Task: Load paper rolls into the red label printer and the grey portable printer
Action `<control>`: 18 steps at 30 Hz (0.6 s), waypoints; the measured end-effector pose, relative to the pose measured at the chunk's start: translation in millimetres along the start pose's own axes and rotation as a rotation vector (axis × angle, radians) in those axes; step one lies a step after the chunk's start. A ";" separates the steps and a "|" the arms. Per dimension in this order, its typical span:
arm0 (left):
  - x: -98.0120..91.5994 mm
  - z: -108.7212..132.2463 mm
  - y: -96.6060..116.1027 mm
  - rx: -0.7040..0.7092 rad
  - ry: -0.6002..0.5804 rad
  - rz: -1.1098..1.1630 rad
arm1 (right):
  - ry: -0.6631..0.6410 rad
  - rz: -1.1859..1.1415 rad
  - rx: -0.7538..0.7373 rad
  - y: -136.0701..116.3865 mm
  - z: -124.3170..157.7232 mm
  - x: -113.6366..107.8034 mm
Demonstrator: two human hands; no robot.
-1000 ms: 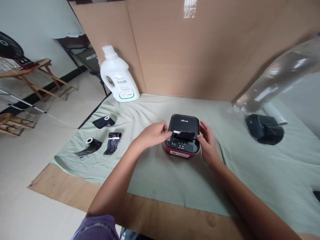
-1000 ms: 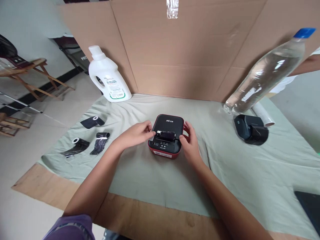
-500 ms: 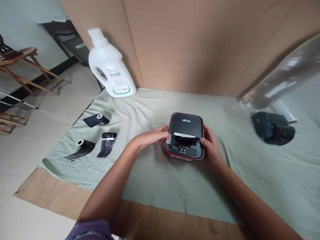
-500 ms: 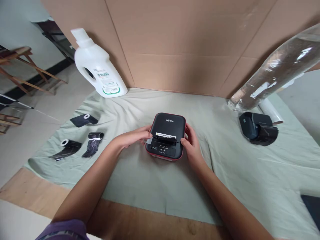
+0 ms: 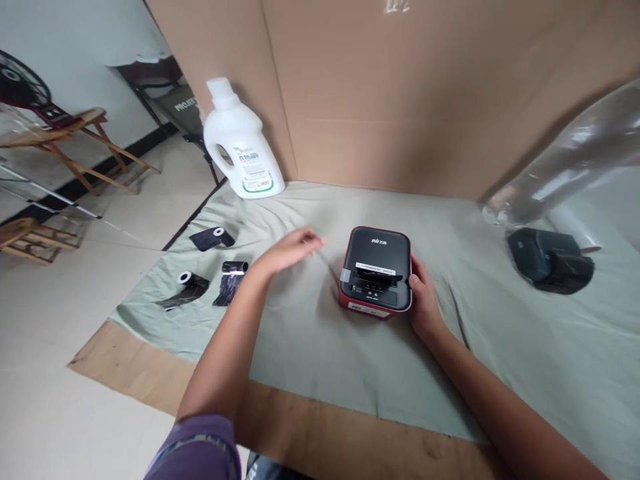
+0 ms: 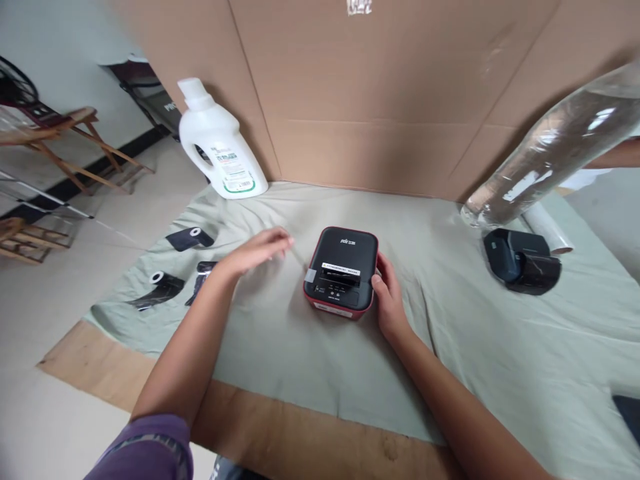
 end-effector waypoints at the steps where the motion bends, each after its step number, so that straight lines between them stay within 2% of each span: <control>1: -26.5 2.9 -12.4 -0.033 0.142 -0.169 | 0.003 -0.001 0.004 -0.5 0.3 -0.2; 3: -77.4 17.9 -38.3 -0.145 0.389 -0.542 | 0.016 0.003 0.016 -2.4 0.7 -0.4; 4: -97.1 27.8 -52.7 -0.224 0.454 -0.677 | 0.026 0.007 0.021 -3.5 0.8 -0.7; 6: -122.6 46.3 -83.3 -0.379 0.452 -0.784 | 0.049 0.019 0.031 -4.5 0.6 -1.7; 8: -133.8 60.5 -107.8 -0.476 0.379 -0.764 | 0.057 0.019 0.049 -2.7 -0.5 -2.6; 11: -140.0 71.2 -121.9 -0.506 0.333 -0.748 | 0.060 -0.009 0.077 3.4 -3.0 -4.8; 15: -144.4 75.5 -117.3 -0.490 0.369 -0.712 | 0.060 -0.026 0.102 7.6 -4.5 -7.1; 18: -154.8 88.9 -97.1 -0.488 0.499 -0.717 | 0.091 0.027 0.076 1.5 -3.6 -7.7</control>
Point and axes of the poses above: each hand's wrist, its own z-axis away from the middle knuckle, its own x-axis out of the palm, y = z × x, the point moved 7 cm from there along -z, towards the middle knuckle, and after that the axes turned 10 degrees about x, right-handed, at the moved point
